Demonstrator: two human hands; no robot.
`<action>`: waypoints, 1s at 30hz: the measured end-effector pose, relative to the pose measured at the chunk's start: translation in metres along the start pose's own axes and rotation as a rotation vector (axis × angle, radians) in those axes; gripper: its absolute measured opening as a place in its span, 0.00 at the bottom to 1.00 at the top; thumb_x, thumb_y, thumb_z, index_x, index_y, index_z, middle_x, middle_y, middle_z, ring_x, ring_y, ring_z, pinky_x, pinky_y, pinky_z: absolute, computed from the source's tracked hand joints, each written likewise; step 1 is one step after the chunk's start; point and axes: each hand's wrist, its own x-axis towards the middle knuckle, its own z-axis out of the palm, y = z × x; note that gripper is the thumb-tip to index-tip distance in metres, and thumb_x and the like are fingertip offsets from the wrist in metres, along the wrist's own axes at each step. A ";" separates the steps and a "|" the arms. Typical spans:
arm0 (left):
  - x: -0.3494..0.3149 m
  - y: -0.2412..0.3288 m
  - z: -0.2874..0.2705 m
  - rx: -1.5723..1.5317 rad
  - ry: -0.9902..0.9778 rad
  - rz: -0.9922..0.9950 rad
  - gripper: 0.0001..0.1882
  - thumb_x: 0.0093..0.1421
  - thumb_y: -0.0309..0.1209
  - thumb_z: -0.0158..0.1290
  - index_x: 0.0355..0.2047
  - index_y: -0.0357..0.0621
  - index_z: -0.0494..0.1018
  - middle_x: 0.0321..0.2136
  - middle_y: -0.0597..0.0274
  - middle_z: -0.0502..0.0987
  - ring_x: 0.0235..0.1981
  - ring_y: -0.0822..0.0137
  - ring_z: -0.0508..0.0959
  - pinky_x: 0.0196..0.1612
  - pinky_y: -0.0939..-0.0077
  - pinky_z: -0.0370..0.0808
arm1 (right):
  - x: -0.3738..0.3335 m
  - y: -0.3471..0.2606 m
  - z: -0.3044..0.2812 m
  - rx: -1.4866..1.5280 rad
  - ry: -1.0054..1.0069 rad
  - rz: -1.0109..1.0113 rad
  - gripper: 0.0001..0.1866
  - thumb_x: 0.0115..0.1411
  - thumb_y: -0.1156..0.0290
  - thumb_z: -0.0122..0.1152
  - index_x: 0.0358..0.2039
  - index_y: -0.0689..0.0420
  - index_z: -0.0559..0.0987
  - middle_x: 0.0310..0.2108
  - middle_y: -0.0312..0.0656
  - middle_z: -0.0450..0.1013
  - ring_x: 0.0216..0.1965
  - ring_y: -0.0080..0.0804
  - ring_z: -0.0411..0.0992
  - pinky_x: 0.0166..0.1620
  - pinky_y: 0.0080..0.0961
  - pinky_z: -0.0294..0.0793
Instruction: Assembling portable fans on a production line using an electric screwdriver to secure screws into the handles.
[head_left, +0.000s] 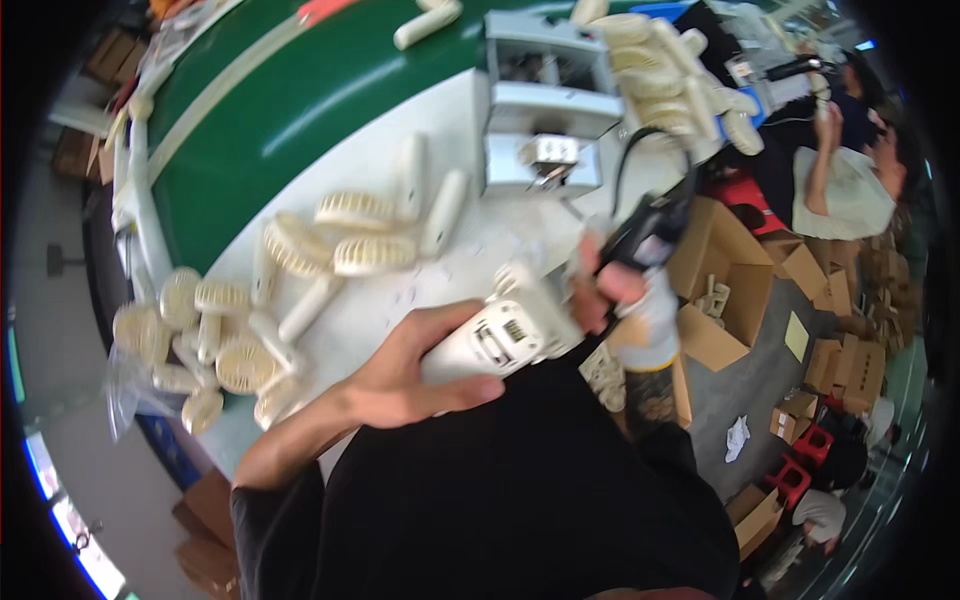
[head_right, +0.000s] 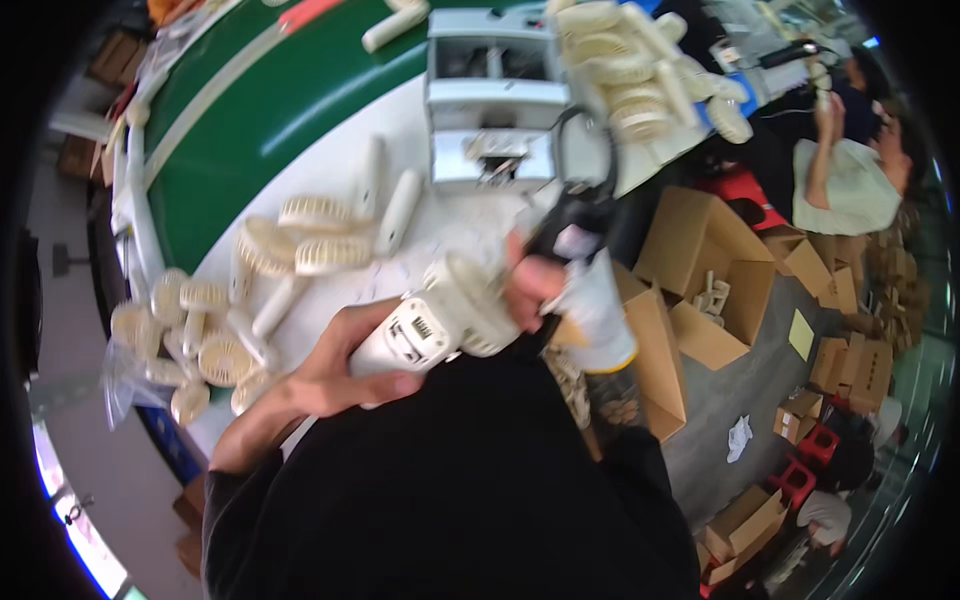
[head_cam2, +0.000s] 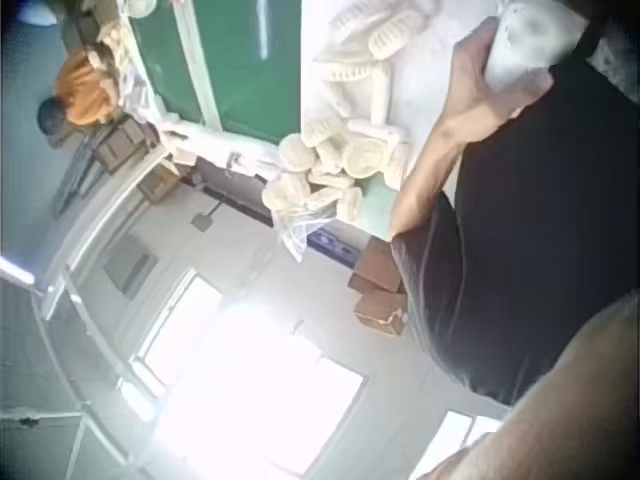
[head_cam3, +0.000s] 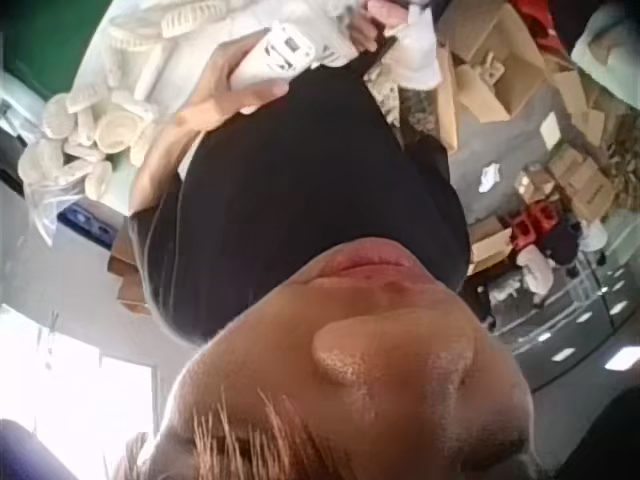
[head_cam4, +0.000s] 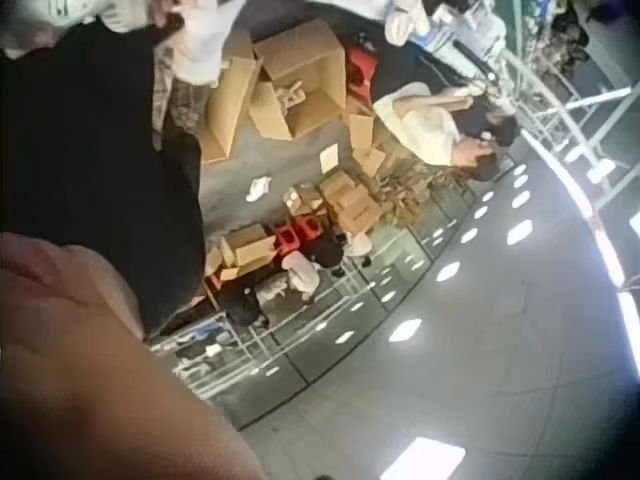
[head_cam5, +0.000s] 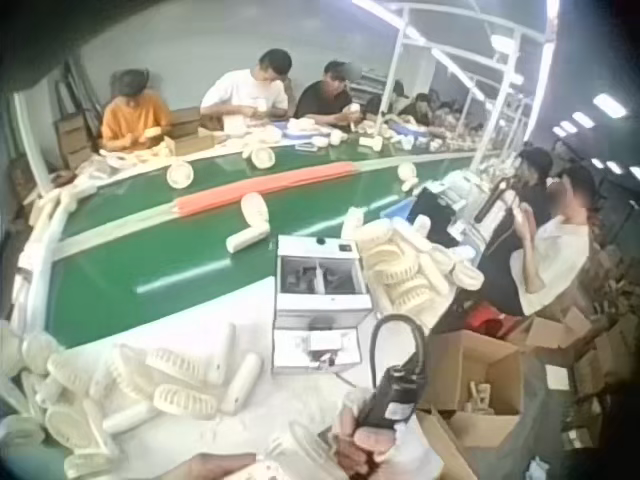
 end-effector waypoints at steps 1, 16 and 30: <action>0.001 0.003 0.012 -0.201 -0.002 -0.025 0.33 0.56 0.31 0.63 0.60 0.42 0.64 0.45 0.55 0.77 0.46 0.69 0.76 0.47 0.72 0.74 | -0.003 -0.013 -0.002 0.065 0.092 0.007 0.23 0.55 0.57 0.65 0.42 0.55 0.66 0.15 0.35 0.62 0.13 0.29 0.63 0.18 0.26 0.63; 0.053 -0.043 0.023 -0.974 0.126 -0.096 0.12 0.64 0.38 0.50 0.36 0.40 0.71 0.26 0.57 0.78 0.26 0.64 0.77 0.33 0.72 0.74 | 0.065 -0.061 0.007 -0.279 -0.287 -0.666 0.12 0.66 0.68 0.48 0.49 0.47 0.65 0.31 0.42 0.66 0.31 0.38 0.67 0.43 0.45 0.66; 0.076 -0.052 0.029 -1.022 0.176 -0.097 0.13 0.61 0.32 0.58 0.26 0.43 0.65 0.17 0.66 0.68 0.16 0.73 0.68 0.21 0.74 0.68 | 0.064 -0.066 0.022 -0.108 -0.241 -0.431 0.10 0.62 0.67 0.50 0.44 0.52 0.67 0.28 0.40 0.64 0.28 0.35 0.66 0.40 0.39 0.63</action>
